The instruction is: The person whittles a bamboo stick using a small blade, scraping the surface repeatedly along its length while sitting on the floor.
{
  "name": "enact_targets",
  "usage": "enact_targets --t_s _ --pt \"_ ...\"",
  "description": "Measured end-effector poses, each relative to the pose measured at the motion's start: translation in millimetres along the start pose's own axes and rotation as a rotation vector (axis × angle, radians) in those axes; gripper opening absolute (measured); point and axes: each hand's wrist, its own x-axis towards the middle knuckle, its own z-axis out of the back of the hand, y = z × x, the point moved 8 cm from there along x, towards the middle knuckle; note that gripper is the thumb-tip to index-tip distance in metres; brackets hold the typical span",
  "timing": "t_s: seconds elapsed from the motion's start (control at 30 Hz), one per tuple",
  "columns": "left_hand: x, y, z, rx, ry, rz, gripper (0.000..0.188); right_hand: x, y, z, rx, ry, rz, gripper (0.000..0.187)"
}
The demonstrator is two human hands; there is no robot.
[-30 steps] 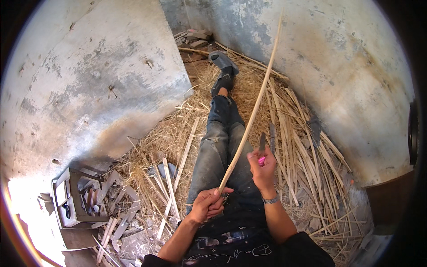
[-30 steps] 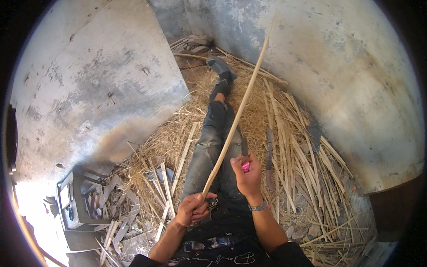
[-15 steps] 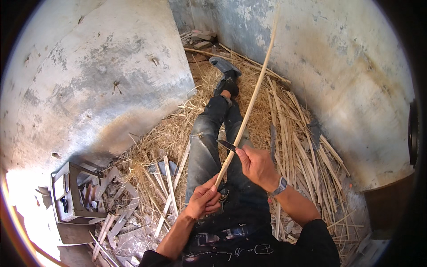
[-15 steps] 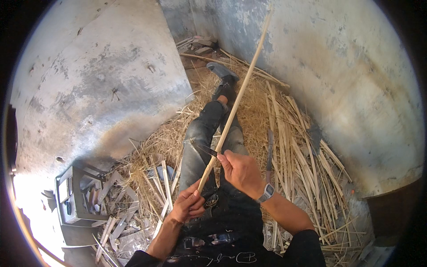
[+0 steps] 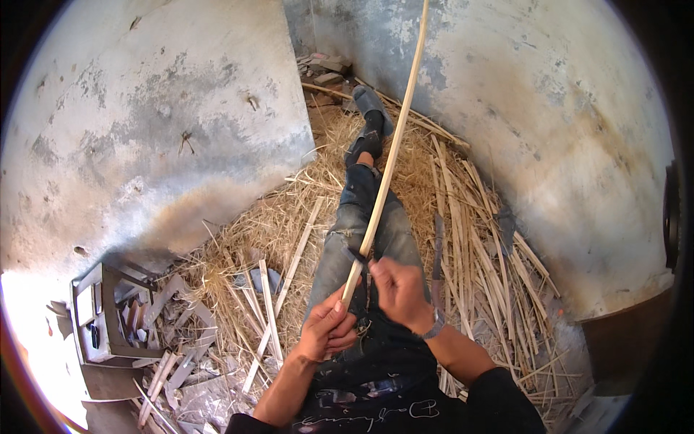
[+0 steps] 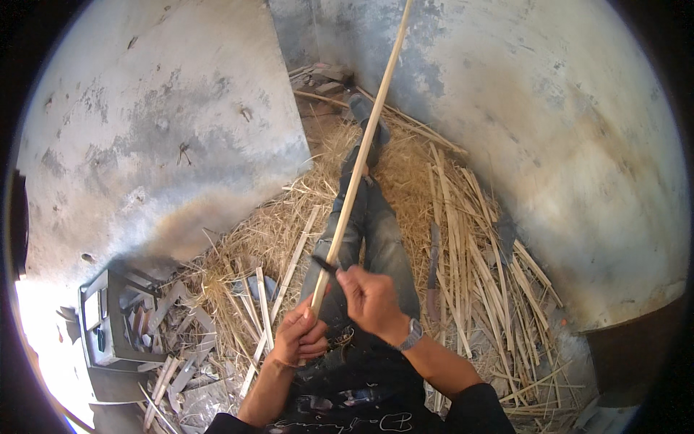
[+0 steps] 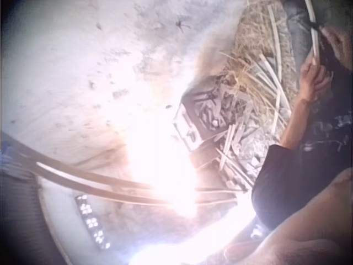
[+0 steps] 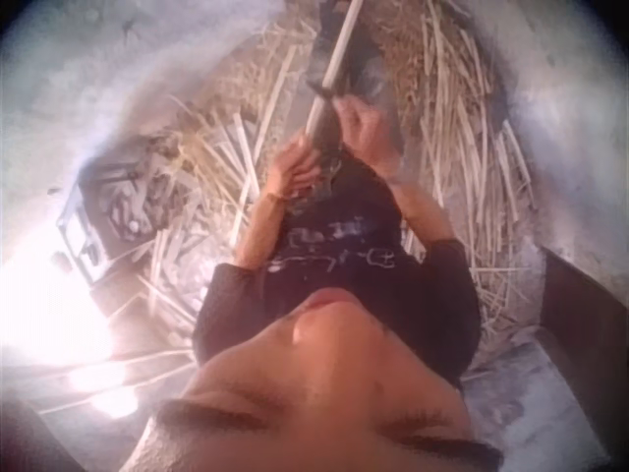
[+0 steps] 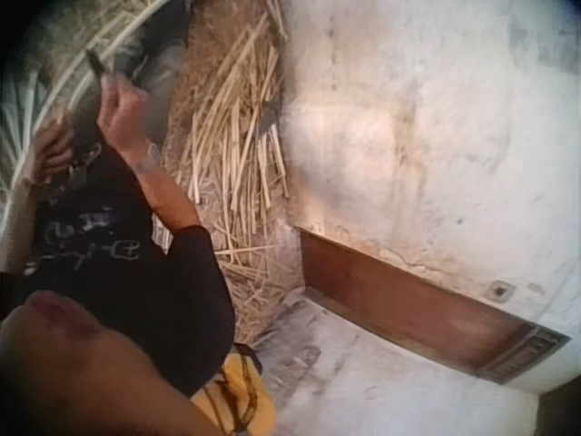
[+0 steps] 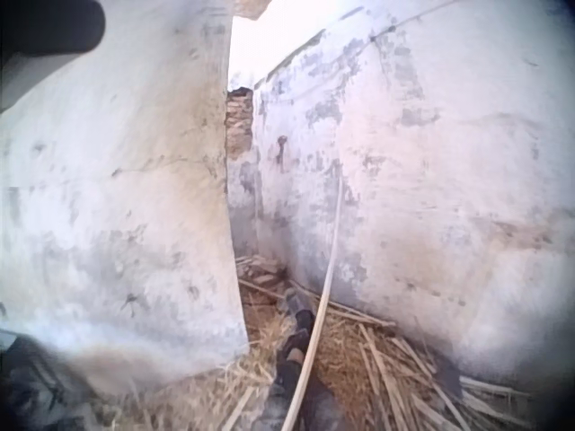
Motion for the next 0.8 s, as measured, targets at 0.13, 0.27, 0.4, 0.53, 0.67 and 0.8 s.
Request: enact_targets --t_s 0.13,0.27,0.4,0.53,0.67,0.8 --pt "-21 -7 -4 -0.089 0.075 0.022 0.057 36 -6 42 -0.102 -0.148 0.036 0.036" --pt "-27 -1 0 -0.122 0.100 0.044 0.058 67 13 51 -0.217 -0.140 0.027 0.037" --pt "-17 -2 2 -0.025 -0.016 0.005 0.057 39 28 13 -0.370 0.005 0.288 0.035" --pt "-19 1 10 0.032 -0.048 0.020 0.056 51 0 20 -0.361 0.007 0.085 0.027" --pt "-15 -5 10 0.088 -0.044 0.001 0.056 35 13 8 -0.428 0.066 0.276 0.025" --pt "-17 -1 3 0.023 -0.021 0.052 0.057 49 -4 24 -0.325 -0.029 0.050 0.016"
